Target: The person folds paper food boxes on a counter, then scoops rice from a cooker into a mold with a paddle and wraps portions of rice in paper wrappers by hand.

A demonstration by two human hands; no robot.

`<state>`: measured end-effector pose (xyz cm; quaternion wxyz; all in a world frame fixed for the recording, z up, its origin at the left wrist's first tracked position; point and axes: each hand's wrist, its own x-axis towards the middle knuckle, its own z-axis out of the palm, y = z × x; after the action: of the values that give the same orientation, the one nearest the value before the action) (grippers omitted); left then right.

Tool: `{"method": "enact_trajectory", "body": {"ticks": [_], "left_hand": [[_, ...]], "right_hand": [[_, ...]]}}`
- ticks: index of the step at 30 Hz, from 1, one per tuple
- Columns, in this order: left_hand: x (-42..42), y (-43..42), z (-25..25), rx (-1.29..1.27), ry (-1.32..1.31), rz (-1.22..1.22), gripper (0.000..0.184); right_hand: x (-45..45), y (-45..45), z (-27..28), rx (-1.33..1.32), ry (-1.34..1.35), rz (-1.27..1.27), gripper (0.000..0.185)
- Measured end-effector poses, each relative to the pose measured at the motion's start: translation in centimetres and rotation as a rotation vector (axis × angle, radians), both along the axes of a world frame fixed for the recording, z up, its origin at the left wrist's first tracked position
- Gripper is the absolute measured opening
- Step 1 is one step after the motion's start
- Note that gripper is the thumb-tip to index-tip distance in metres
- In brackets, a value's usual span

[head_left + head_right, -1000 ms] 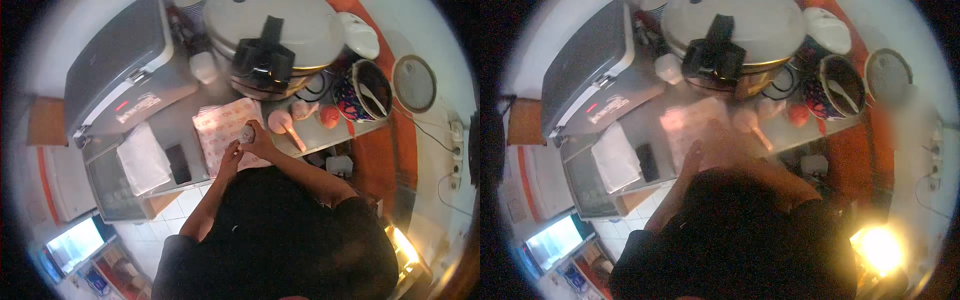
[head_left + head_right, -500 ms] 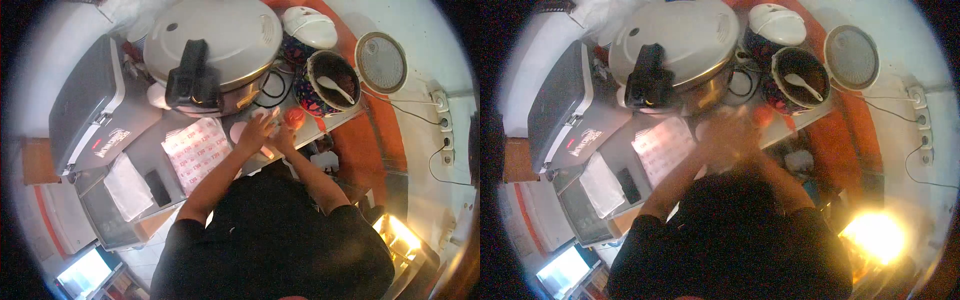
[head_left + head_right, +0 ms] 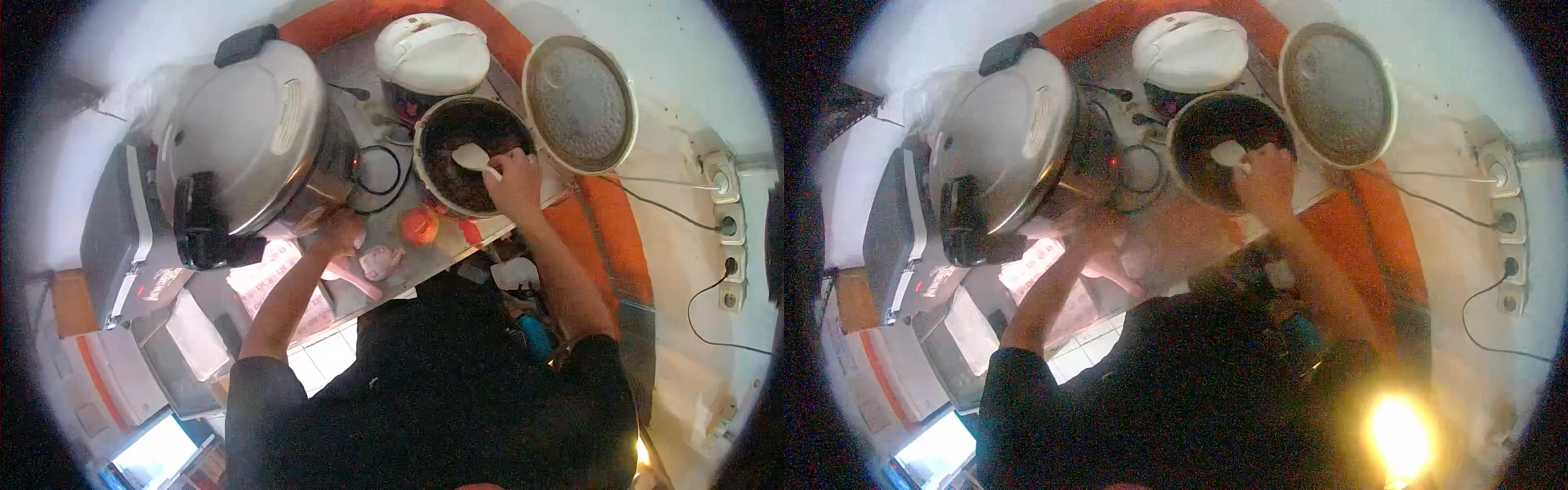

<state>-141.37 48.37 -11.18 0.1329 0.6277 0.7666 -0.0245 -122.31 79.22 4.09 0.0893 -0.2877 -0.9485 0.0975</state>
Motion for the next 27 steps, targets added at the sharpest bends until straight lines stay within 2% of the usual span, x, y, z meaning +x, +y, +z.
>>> {"method": "enact_trajectory", "body": {"ticks": [1, 2, 3, 4, 6, 8, 10, 12, 13, 15, 17, 18, 20, 22, 23, 25, 26, 27], "left_hand": [[-0.1, 0.7, 0.8, -0.141, -0.074, 0.083, 0.071], [0.0, 1.0, 1.2, -0.284, -0.148, 0.167, 0.079], [0.4, 0.7, 0.1, -0.293, -0.152, 0.176, 0.079], [0.9, 0.2, -1.7, -0.234, -0.021, 0.14, 0.079], [0.9, -0.6, -3.9, -0.18, 0.119, 0.119, 0.08], [0.8, -0.6, -5.4, -0.052, 0.163, 0.131, 0.068], [2.0, -0.1, -4.7, -0.04, 0.145, 0.199, 0.068], [3.7, 0.8, -0.7, -0.029, 0.132, 0.249, 0.07], [5.8, 1.6, 3.5, -0.128, -0.028, 0.397, 0.077], [9.6, 2.1, 4.8, -0.239, -0.199, 0.548, 0.084], [12.1, 2.4, 3.2, -0.096, -0.393, 1.024, 0.087], [12.1, 3.2, 4.4, -0.161, -0.486, 1.062, 0.085], [12.4, 2.3, -1.1, -0.162, -0.392, 1.048, 0.086], [12.2, 1.8, -4.4, -0.159, -0.303, 1.031, 0.086], [11.8, 2.0, -5.2, -0.163, -0.399, 1.056, 0.086], [11.9, 2.8, -4.3, -0.157, -0.503, 1.092, 0.086], [12.6, 3.2, -1.8, -0.059, -0.403, 1.097, 0.084], [12.7, 2.9, -1.9, -0.016, -0.355, 1.097, 0.083]], "right_hand": [[-0.2, 1.9, -0.4, 0.109, -0.224, 0.017, 0.027], [-0.4, 2.9, -1.1, 0.104, -0.225, 0.022, 0.027], [-0.6, 3.5, -1.8, 0.13, -0.344, 0.065, 0.027], [-0.9, 3.8, -2.4, 0.157, -0.461, 0.114, 0.027], [-1.9, 4.4, -2.1, 0.129, -0.456, 0.15, 0.026], [-3.1, 6.1, -1.7, 0.109, -0.462, 0.173, 0.025], [-4.3, 9.0, -1.4, -0.163, -0.499, 0.245, 0.024], [-4.5, 9.2, 1.8, -0.088, -0.557, 0.267, 0.024], [-4.9, 9.0, 3.8, -0.015, -0.611, 0.302, 0.024], [-5.1, 7.8, 7.3, -0.006, -0.634, 0.297, 0.021], [-5.6, 6.9, 10.6, 0.059, -0.757, 0.359, 0.02], [-5.8, 6.8, 10.7, 0.056, -0.758, 0.368, 0.02], [-6.1, 6.7, 10.5, 0.129, -0.877, 0.387, 0.02], [-5.9, 6.2, 8.7, 0.13, -0.9, 0.401, 0.02], [-5.8, 6.0, 7.8, 0.139, -0.92, 0.405, 0.02], [-5.4, 5.7, 6.8, 0.161, -0.874, 0.457, 0.02], [-5.2, 5.4, 6.3, 0.171, -0.828, 0.501, 0.02], [-5.1, 5.0, 5.8, 0.169, -0.835, 0.51, 0.02]]}}
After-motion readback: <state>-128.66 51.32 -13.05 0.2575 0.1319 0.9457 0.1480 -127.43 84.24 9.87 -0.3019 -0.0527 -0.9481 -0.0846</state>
